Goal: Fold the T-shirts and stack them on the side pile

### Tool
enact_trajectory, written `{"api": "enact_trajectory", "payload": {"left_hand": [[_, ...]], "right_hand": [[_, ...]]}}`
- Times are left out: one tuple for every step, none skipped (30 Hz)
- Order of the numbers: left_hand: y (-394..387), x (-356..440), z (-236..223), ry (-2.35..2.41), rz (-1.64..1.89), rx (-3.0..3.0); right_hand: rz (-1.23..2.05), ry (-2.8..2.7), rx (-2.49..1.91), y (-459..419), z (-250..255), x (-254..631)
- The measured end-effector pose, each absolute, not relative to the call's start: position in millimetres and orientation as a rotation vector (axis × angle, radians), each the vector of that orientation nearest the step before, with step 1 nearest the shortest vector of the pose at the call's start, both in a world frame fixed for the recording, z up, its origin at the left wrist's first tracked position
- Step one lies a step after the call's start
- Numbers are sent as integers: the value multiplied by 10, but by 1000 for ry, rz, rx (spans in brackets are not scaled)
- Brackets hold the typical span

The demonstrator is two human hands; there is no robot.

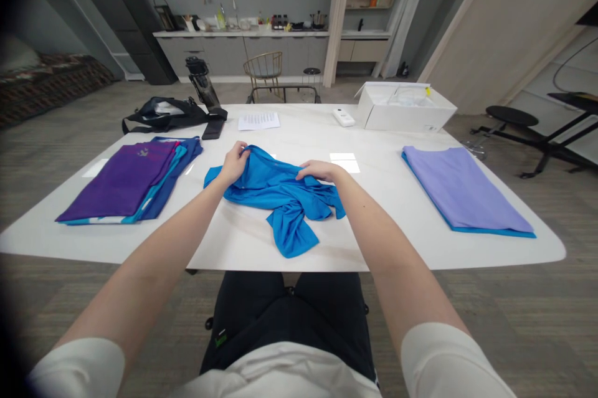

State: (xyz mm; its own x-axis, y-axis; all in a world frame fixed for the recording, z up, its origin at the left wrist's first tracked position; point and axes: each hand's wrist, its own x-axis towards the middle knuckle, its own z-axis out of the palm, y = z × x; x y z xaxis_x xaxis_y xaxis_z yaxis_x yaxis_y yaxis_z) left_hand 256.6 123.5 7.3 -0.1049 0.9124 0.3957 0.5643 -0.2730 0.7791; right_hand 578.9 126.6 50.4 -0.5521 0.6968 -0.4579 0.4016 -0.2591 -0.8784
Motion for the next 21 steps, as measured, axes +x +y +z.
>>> {"api": "enact_trajectory", "payload": {"left_hand": [[1243, 2560, 92, 1617, 1358, 1823], [1253, 2552, 108, 1613, 1385, 1834], [1265, 2541, 122, 1601, 1409, 1842], [1279, 2526, 133, 1585, 1429, 1841], [1293, 2509, 140, 1568, 1441, 1834], [1306, 2491, 145, 1554, 1443, 1823], [1315, 2474, 150, 1543, 1429, 1815], [1320, 2459, 156, 1537, 1403, 1808], [1320, 2446, 166, 1533, 1368, 1804], [1312, 2436, 181, 1528, 1328, 1803], [1299, 2429, 200, 1518, 1286, 1804], [1282, 2422, 224, 1504, 1248, 1806], [1262, 2416, 251, 1489, 1215, 1807], [1241, 2409, 281, 1480, 1187, 1810], [1221, 2400, 312, 1479, 1151, 1820], [1203, 2389, 345, 1490, 1103, 1838], [1190, 2377, 377, 1511, 1030, 1869], [1180, 2362, 407, 1538, 925, 1909], [1174, 2347, 436, 1564, 794, 1953], [1172, 2331, 462, 1585, 658, 1993], [1173, 2316, 485, 1595, 536, 2026]], "right_hand": [[1929, -1665, -1257, 1269, 507, 5801], [1971, -1571, -1171, 1274, 507, 5816], [2011, -1477, -1100, 1280, 507, 5836], [2044, -1394, -1041, 1288, 506, 5861], [2079, -1330, -1004, 1297, 507, 5890], [2118, -1286, -998, 1307, 508, 5924], [2158, -1260, -1021, 1319, 509, 5963], [2192, -1260, -1060, 1332, 510, 6005], [2218, -1283, -1103, 1346, 510, 6049], [2236, -1326, -1143, 1360, 507, 6093], [2242, -1381, -1180, 1374, 503, 6136], [2234, -1440, -1214, 1387, 498, 6174], [2211, -1501, -1259, 1398, 491, 6204], [2160, -1559, -1330, 1406, 485, 6224], [2079, -1615, -1426, 1411, 479, 6234], [1974, -1676, -1538, 1412, 476, 6234], [1857, -1746, -1651, 1410, 477, 6225], [1742, -1823, -1755, 1405, 483, 6210], [1641, -1899, -1837, 1400, 493, 6194], [1566, -1966, -1874, 1394, 507, 6179], [1514, -2013, -1854, 1390, 524, 6169]]}}
